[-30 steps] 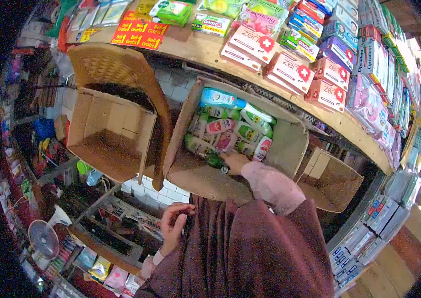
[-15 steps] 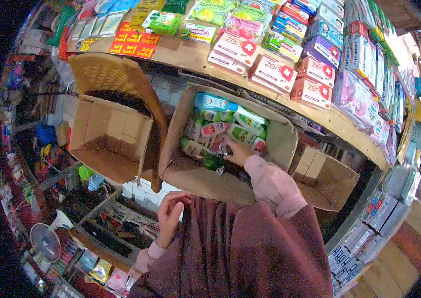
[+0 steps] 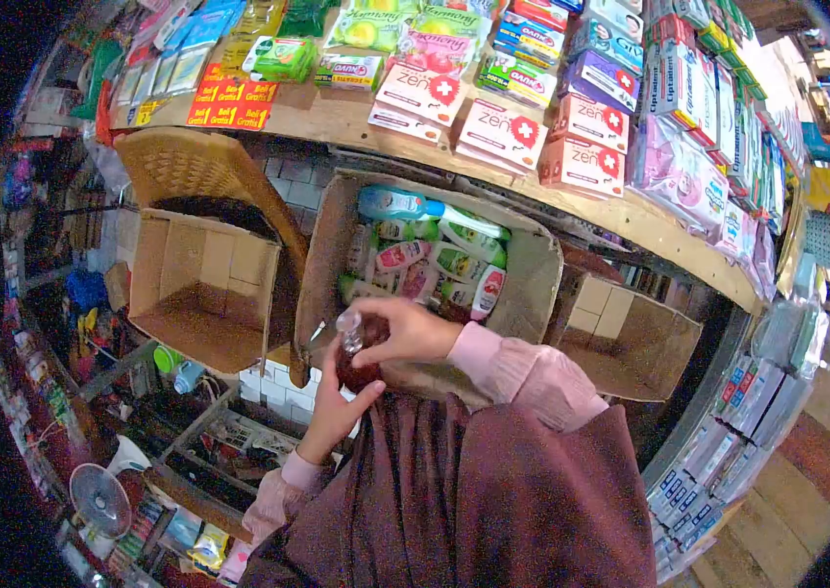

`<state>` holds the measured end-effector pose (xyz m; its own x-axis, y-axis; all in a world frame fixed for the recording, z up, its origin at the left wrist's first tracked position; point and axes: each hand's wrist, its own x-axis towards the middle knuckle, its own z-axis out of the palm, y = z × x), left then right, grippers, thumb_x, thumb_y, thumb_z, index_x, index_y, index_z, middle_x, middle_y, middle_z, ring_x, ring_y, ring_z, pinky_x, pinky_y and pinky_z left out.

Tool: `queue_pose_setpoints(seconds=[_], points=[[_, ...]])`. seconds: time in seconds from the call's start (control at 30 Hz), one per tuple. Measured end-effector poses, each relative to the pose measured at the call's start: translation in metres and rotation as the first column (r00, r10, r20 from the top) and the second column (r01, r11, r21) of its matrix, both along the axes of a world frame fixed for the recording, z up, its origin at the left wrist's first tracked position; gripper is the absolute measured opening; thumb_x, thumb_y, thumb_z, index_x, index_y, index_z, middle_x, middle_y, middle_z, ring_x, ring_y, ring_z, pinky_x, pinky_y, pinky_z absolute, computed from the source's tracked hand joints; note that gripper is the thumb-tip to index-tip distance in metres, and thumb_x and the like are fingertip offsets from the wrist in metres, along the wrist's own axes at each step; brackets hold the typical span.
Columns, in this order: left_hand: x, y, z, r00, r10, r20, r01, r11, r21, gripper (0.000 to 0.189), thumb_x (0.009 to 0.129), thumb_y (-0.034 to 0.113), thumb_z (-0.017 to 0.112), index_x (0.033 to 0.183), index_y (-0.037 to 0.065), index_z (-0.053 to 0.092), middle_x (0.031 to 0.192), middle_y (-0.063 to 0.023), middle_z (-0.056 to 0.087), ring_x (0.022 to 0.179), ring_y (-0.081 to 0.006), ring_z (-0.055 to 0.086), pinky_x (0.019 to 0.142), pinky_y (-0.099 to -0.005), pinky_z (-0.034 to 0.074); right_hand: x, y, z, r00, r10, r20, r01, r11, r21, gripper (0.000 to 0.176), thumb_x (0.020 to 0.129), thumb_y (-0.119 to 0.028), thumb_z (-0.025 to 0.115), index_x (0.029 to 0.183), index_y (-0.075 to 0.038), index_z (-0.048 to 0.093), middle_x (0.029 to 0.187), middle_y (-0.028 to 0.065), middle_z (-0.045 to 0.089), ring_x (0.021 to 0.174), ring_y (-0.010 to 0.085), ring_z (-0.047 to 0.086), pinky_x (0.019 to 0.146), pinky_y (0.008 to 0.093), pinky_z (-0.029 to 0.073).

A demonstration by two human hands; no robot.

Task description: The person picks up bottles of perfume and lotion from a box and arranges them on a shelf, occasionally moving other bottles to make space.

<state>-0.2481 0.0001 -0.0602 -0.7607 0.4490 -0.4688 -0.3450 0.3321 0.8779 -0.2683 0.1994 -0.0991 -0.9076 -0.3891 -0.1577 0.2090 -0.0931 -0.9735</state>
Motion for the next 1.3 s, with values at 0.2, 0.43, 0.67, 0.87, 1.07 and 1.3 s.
queue_pose_setpoints(seconds=[0.2,0.43,0.67,0.87,1.07,1.3], points=[[0.005,-0.014,-0.004,0.962,0.17,0.213,-0.191,0.978,0.086,0.068,0.083,0.003,0.064,0.139,0.004,0.026,0.118,-0.0115,0.055,0.102,-0.0169,0.058,0.088,-0.0306,0.046,-0.014,-0.002,-0.017,0.837,0.181,0.517,0.127,0.854,-0.504,0.041,0.086,-0.019,0.065,0.122,-0.005,0.055,0.11,0.006,0.061,0.079,0.0119,0.062,0.067,0.0259,0.051],[0.017,-0.032,-0.002,0.825,0.31,0.472,-0.43,0.887,0.169,0.056,0.083,0.007,0.063,0.13,0.004,0.034,0.111,-0.0141,0.058,0.099,-0.0243,0.061,0.09,-0.0375,0.047,0.052,-0.007,-0.172,0.833,0.465,0.3,-0.532,0.525,0.664,0.036,0.081,-0.016,0.057,0.117,-0.017,0.058,0.111,0.0247,0.058,0.102,0.0363,0.058,0.085,0.0434,0.047],[0.031,-0.045,0.006,0.749,0.381,0.542,-0.567,0.792,0.227,0.053,0.084,0.017,0.062,0.128,0.003,0.036,0.11,-0.0145,0.058,0.099,-0.0289,0.061,0.089,-0.0395,0.047,0.09,-0.029,-0.197,0.787,0.584,0.198,-0.424,0.28,0.861,0.032,0.082,-0.014,0.048,0.113,-0.012,0.055,0.106,0.0228,0.057,0.087,0.035,0.063,0.067,0.0448,0.051],[0.049,-0.045,0.014,0.682,0.448,0.578,-0.665,0.71,0.234,0.054,0.083,0.017,0.063,0.128,0.002,0.037,0.108,-0.0146,0.058,0.099,-0.0298,0.061,0.089,-0.0395,0.047,0.085,-0.024,-0.192,0.711,0.646,0.279,-0.5,0.186,0.846,0.027,0.084,-0.013,0.046,0.11,-0.011,0.054,0.099,0.019,0.059,0.081,0.0327,0.064,0.063,0.0454,0.051],[0.083,-0.058,0.013,0.663,0.517,0.541,-0.716,0.648,0.259,0.057,0.081,0.015,0.066,0.128,0.002,0.037,0.106,-0.0136,0.058,0.096,-0.0274,0.062,0.088,-0.0385,0.047,0.088,-0.002,-0.193,0.724,0.689,0.033,-0.373,0.35,0.859,0.031,0.081,-0.013,0.053,0.112,-0.012,0.053,0.094,0.0162,0.062,0.084,0.0316,0.063,0.067,0.0445,0.049],[0.137,-0.08,0.023,0.628,0.608,0.486,-0.776,0.536,0.332,0.06,0.074,0.01,0.074,0.124,0.001,0.042,0.092,-0.0101,0.063,0.087,-0.0247,0.065,0.081,-0.037,0.051,0.045,0.018,-0.074,0.974,0.192,0.121,-0.226,0.782,0.581,0.028,0.079,-0.016,0.064,0.106,-0.013,0.055,0.099,0.0097,0.061,0.084,0.0199,0.06,0.067,0.0343,0.049]])
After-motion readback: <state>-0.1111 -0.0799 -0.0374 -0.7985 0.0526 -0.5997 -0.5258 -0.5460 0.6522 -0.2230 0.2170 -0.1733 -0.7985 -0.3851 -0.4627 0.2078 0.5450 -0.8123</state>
